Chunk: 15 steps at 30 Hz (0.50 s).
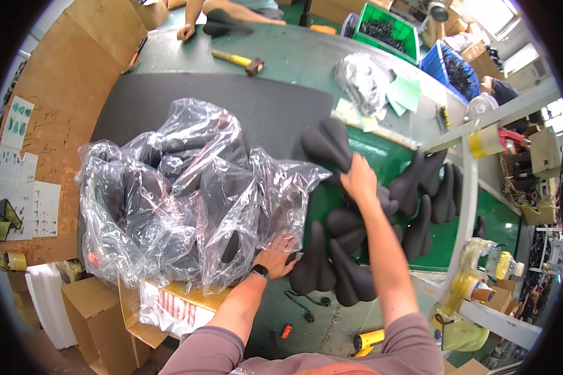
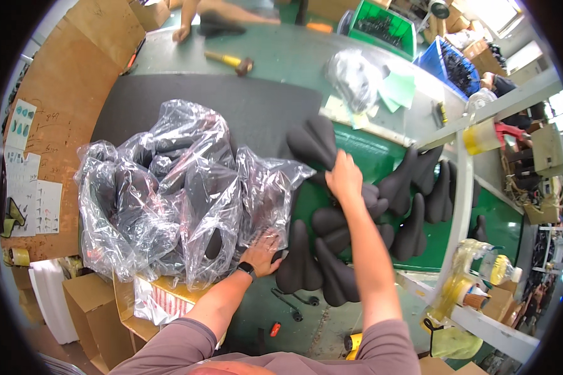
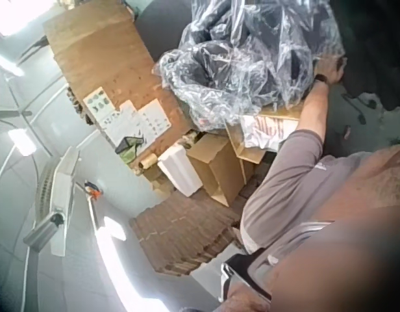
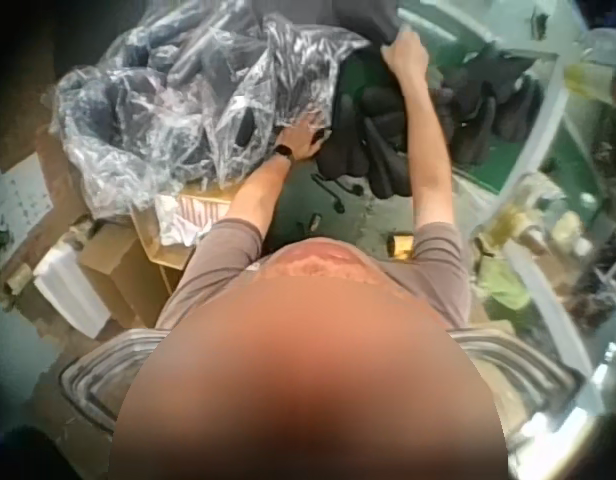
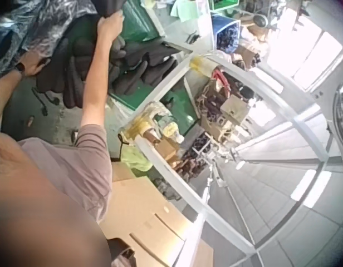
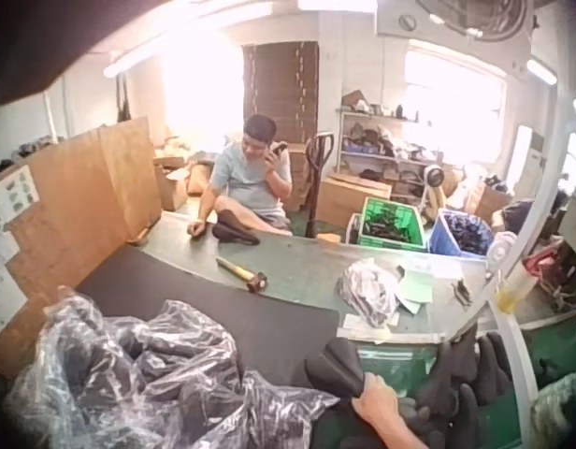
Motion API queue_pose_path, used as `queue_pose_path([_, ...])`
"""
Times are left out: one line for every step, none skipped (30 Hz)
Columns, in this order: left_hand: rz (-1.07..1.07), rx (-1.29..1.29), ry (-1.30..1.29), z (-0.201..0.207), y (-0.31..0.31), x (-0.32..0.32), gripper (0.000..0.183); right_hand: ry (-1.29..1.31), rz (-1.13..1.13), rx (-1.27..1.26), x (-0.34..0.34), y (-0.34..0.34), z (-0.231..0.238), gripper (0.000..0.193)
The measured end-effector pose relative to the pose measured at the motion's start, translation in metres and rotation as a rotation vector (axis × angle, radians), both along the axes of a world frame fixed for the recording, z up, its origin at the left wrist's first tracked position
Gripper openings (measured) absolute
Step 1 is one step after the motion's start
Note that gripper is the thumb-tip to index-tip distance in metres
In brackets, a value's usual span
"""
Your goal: Inspecting bicycle seats for quality, using a lighter to remove loose threads, and placing them into plastic bags at a workstation.
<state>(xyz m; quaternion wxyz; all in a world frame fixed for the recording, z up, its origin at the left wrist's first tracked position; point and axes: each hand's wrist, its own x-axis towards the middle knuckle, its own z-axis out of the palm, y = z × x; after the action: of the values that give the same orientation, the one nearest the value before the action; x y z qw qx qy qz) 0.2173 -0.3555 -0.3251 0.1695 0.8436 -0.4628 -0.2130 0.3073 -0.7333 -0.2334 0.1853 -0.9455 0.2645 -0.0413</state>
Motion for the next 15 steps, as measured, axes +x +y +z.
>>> queue_pose_path([-0.001,-0.016,-0.058,0.001,0.000,0.001,0.083,-0.071,-0.077,0.000,-0.028,0.005,0.016,0.068])
queue_pose_path([-0.015,0.041,-0.105,0.002,0.000,0.001,0.083,-0.092,-0.154,0.030,-0.057,0.011,0.035,0.070])
queue_pose_path([-0.026,0.064,-0.133,0.002,0.000,0.001,0.084,-0.199,-0.188,0.011,-0.087,0.020,0.055,0.071])
queue_pose_path([-0.001,-0.037,-0.155,0.002,0.000,0.001,0.084,-0.256,-0.227,0.031,-0.116,0.031,0.076,0.071])
queue_pose_path([0.001,-0.040,-0.146,0.001,0.001,0.000,0.087,-0.354,-0.271,0.164,-0.151,0.043,0.099,0.071])
queue_pose_path([-0.015,0.034,-0.138,-0.001,0.000,0.000,0.090,-0.410,-0.321,0.328,-0.188,0.056,0.122,0.071])
queue_pose_path([-0.016,0.065,-0.174,-0.004,0.000,-0.001,0.084,-0.510,-0.369,0.767,-0.225,0.074,0.142,0.064])
queue_pose_path([0.018,-0.027,-0.175,-0.007,-0.001,-0.002,0.084,-0.619,-0.442,1.201,-0.261,0.091,0.162,0.058])
queue_pose_path([0.027,-0.011,-0.189,-0.009,-0.003,-0.004,0.084,-0.807,-0.305,1.616,-0.291,0.118,0.174,0.054])
queue_pose_path([0.022,0.075,-0.184,-0.011,-0.005,-0.006,0.083,-0.800,-0.054,2.137,-0.314,0.144,0.182,0.061])
queue_pose_path([0.020,0.093,-0.204,-0.011,-0.008,-0.008,0.078,-0.779,-0.312,2.209,-0.339,0.176,0.189,0.072])
queue_pose_path([0.052,0.003,-0.234,-0.008,-0.010,-0.012,0.078,-0.699,-0.394,1.871,-0.356,0.204,0.193,0.068])
queue_pose_path([0.101,0.046,-0.161,-0.002,-0.012,-0.015,0.075,-0.650,-0.230,1.664,-0.375,0.226,0.199,0.067])
queue_pose_path([0.131,0.183,-0.043,0.008,-0.011,-0.025,0.071,-0.756,-0.124,1.670,-0.388,0.250,0.201,0.077])
queue_pose_path([0.117,0.224,0.010,0.021,-0.010,-0.032,0.055,-0.785,-0.174,1.715,-0.398,0.270,0.202,0.081])
